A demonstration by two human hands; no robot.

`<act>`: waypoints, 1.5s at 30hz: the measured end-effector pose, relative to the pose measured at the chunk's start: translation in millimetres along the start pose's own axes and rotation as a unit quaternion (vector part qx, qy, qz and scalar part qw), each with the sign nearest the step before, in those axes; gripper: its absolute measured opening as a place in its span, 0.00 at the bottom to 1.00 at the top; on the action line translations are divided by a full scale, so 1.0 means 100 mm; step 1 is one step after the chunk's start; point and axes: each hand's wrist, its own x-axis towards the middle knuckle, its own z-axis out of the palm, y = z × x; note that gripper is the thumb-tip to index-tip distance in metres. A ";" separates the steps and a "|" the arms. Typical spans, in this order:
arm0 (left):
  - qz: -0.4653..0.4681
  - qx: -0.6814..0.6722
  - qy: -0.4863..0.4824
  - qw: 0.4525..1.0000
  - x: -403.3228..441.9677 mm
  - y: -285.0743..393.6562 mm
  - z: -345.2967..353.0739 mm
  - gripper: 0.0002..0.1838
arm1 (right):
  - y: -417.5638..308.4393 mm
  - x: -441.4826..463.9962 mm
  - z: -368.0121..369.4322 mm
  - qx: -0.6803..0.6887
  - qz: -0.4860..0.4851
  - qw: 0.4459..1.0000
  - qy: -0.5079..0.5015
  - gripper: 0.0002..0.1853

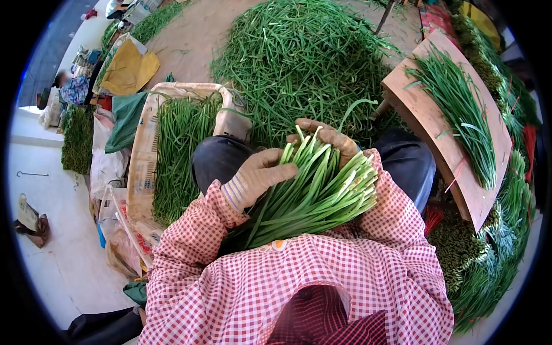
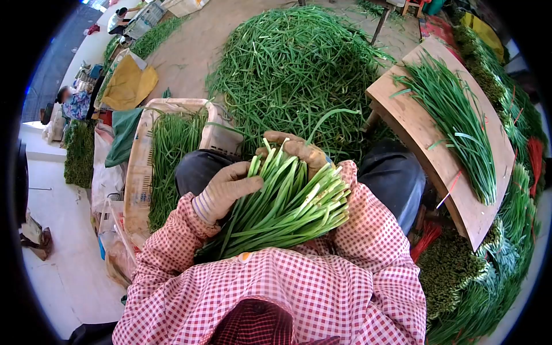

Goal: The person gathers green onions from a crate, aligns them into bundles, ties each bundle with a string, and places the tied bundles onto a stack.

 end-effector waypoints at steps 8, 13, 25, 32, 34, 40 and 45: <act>0.098 0.151 0.099 0.979 0.27 0.08 -0.04 0.13 | 0.06 0.13 -0.12 0.012 -0.031 0.999 -0.042 0.20; 0.316 0.429 0.179 0.827 0.71 -0.12 0.16 0.12 | 0.15 0.27 -0.71 -0.050 -0.108 0.992 -0.048 0.34; 0.103 0.419 -0.014 0.902 0.15 -0.23 0.23 0.43 | 0.32 0.09 -0.35 0.062 -0.131 0.989 0.033 0.19; -0.087 0.585 -0.087 0.801 0.23 0.16 0.30 0.40 | 0.39 -0.04 -0.31 0.071 -0.173 0.982 -0.019 0.24; -0.044 0.623 -0.152 0.766 0.31 0.54 0.09 0.30 | 0.36 -0.03 -0.46 0.026 -0.153 0.986 -0.063 0.29; -0.104 0.300 -0.116 0.941 1.04 0.76 0.35 0.25 | 0.48 0.46 -1.11 -0.034 -0.058 0.968 -0.243 0.38; 0.151 0.391 -0.157 0.895 1.59 0.65 0.38 0.13 | 0.51 0.37 -0.84 0.065 -0.145 0.954 -0.254 0.30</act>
